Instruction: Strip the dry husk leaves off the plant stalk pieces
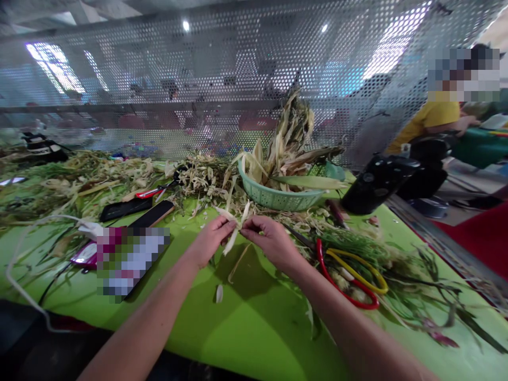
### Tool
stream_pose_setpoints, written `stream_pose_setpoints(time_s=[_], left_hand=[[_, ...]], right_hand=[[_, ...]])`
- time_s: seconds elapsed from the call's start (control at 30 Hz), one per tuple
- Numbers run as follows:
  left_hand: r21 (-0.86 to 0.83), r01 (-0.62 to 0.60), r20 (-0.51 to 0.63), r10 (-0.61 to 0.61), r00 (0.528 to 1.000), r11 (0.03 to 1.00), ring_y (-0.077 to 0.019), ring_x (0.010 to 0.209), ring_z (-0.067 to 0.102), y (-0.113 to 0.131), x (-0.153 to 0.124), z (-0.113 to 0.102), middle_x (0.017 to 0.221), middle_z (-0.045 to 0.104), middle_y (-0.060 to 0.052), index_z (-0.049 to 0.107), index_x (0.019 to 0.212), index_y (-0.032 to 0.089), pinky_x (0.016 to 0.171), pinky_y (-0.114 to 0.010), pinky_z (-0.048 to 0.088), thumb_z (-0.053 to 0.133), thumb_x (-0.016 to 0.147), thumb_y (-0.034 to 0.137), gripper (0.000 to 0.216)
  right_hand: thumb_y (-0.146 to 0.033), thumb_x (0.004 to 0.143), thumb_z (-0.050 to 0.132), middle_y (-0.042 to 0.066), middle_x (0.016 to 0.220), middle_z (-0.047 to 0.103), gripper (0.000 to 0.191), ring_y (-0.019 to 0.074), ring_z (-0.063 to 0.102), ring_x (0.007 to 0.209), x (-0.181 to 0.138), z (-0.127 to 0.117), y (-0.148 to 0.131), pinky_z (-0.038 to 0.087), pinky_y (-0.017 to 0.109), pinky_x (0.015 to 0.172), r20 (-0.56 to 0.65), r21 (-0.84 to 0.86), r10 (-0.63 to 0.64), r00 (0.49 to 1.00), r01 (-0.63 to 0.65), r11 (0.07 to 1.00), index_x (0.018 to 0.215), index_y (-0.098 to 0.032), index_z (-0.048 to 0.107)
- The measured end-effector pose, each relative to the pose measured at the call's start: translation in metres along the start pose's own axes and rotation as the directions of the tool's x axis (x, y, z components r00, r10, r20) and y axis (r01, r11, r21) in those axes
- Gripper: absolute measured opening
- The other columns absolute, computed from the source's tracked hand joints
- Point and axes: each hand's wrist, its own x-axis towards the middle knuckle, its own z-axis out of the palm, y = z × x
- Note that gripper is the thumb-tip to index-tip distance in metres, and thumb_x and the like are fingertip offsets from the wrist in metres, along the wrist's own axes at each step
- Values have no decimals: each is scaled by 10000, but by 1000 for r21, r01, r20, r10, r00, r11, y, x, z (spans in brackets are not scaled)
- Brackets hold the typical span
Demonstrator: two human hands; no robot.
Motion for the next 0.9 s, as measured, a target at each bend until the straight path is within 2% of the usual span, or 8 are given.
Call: stream_pose_setpoints(time_s=[0.13,0.33,0.47,0.57,0.67,0.8,0.9], left_hand=[[-106,64,66,-57,996,992,-75,586,407,3,0,1,673,497,20,607,824,148,521,-205,264,675,733,453,326],[-122,137,73,-128,989,983,-61,576,401,5,-5,2,696,497,18,602,867,140,515,-195,271,672,724,490,384],[-34,109,28,-108,994,993,-51,509,331,0,-1,1,619,464,41,622,840,134,484,-214,228,694,693,505,406],[-61,68,-54,-72,996,996,-53,505,360,-4,5,0,590,471,37,633,779,129,489,-210,255,703,689,475,365],[-172,55,-131,-79,988,984,-70,552,454,-6,8,1,633,544,16,637,755,136,534,-205,336,720,673,432,318],[-296,64,-147,-112,983,953,-102,624,534,-6,7,2,707,614,-8,646,784,145,590,-223,401,738,655,384,287],[-328,43,-167,-103,981,944,-104,641,544,-3,5,3,733,628,-13,643,786,140,605,-226,411,762,629,367,301]], right_hand=[[-309,812,604,13,752,623,123,177,558,733,2,-2,0,407,293,691,-104,-124,-71,992,57,991,748,-205,623],[-312,829,607,21,786,634,117,187,577,765,0,-3,1,432,303,709,-138,-98,-117,983,104,990,780,-209,629],[-299,839,618,38,843,649,90,210,576,834,-1,-4,-2,438,335,748,-167,-211,-192,967,155,965,851,-214,646],[-245,824,638,52,913,648,135,227,562,895,-2,-5,-7,436,358,781,-207,-329,-278,938,201,923,956,-214,634],[-171,827,614,57,937,648,142,229,557,920,-4,-2,-11,435,369,805,-167,-387,-363,917,278,879,962,-215,626],[-116,816,588,72,974,638,236,238,554,922,-8,8,-8,450,375,780,-58,-438,-431,900,365,821,1017,-227,641],[-131,813,586,83,989,628,259,248,555,909,-10,13,-6,454,395,767,-21,-487,-440,898,375,789,1039,-241,650]])
